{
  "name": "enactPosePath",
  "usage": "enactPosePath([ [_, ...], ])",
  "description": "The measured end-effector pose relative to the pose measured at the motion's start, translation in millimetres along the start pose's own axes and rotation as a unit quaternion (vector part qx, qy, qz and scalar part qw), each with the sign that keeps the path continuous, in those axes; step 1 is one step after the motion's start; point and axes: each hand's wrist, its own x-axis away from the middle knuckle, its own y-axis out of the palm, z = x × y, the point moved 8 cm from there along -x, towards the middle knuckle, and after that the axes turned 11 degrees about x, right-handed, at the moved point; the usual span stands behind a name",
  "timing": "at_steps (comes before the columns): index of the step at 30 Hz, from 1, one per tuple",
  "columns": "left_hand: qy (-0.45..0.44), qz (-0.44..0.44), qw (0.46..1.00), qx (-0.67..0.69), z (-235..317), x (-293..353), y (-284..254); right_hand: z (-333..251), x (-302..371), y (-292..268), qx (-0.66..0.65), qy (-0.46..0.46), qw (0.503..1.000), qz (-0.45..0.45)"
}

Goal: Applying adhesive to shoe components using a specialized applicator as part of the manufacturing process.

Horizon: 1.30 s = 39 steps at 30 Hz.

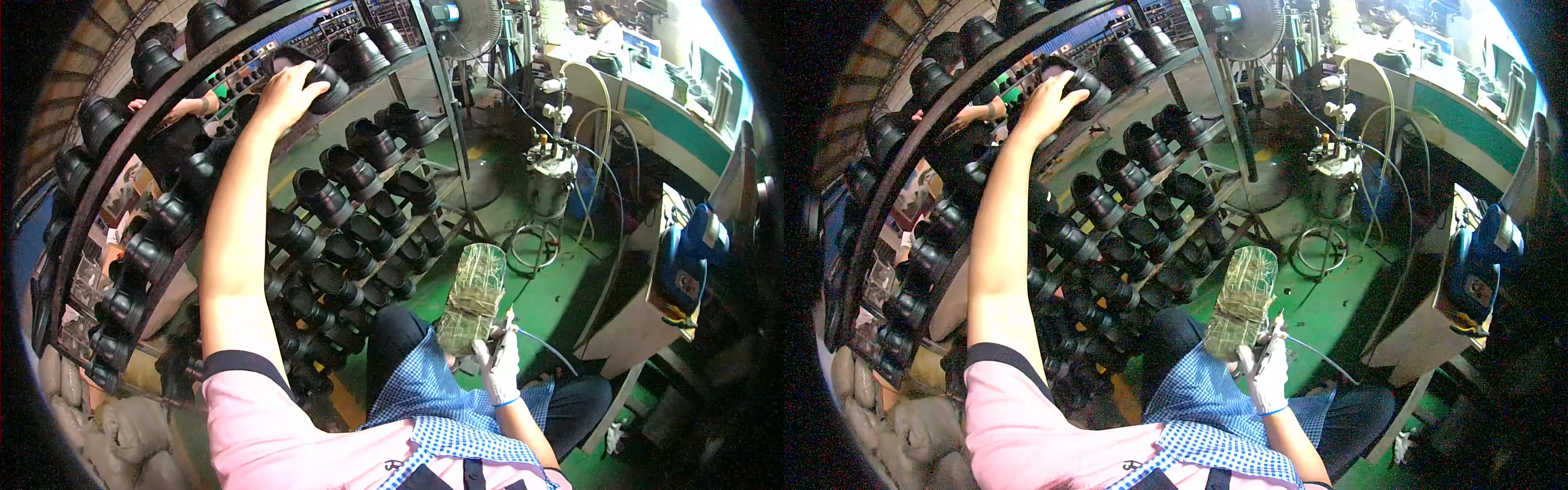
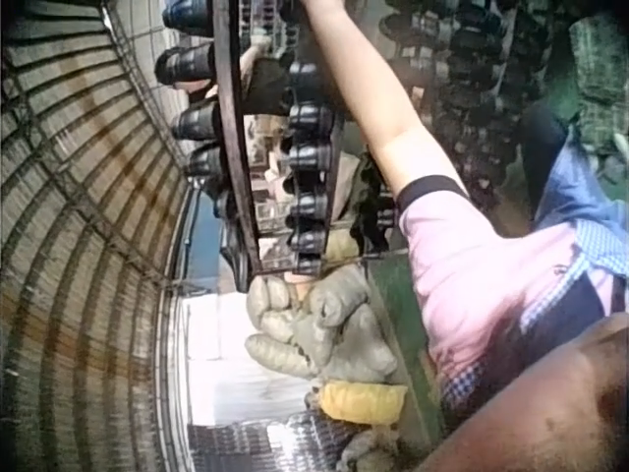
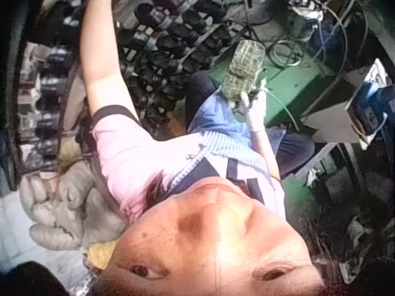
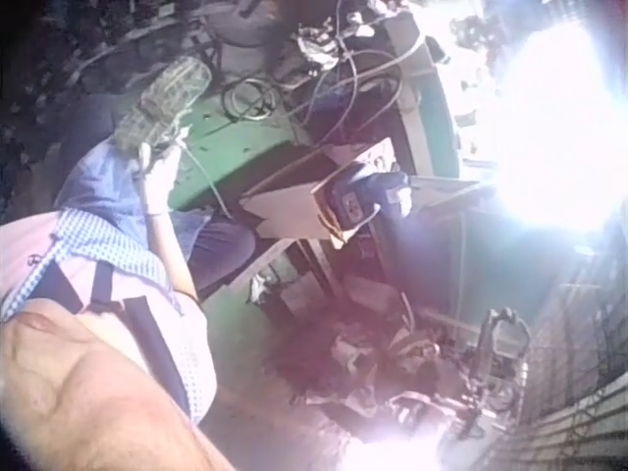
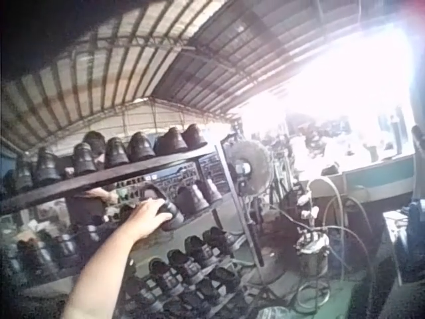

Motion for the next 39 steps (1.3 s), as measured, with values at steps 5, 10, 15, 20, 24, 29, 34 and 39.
enactPosePath([
  [5, -0.087, -0.031, 0.982, -0.166, -5, -6, -12, 13, -1, 4, 0.016, -0.009, 1.000, -0.010],
  [10, -0.166, -0.028, 0.956, -0.239, -48, 37, -51, 22, 4, 2, 0.012, -0.002, 1.000, -0.004],
  [15, -0.141, 0.020, 0.989, -0.034, -33, 82, -75, 14, 1, -1, 0.004, 0.014, 1.000, -0.014],
  [20, -0.043, 0.073, 0.991, 0.103, 87, 143, -61, 9, -4, -8, 0.014, 0.029, 0.999, 0.005],
  [24, 0.109, -0.003, 0.983, 0.150, 172, 233, -19, 6, -5, -5, -0.033, 0.032, 0.999, -0.023],
  [29, 0.215, -0.153, 0.915, 0.305, 231, 275, 89, 3, -7, -8, 0.016, 0.034, 0.999, -0.039],
  [34, 0.211, -0.228, 0.888, 0.339, 254, 318, 134, 21, 5, -20, 0.039, 0.041, 0.998, 0.035],
  [39, 0.203, -0.252, 0.895, 0.306, 257, 324, 123, 41, 3, -15, 0.150, -0.024, 0.988, 0.031],
])
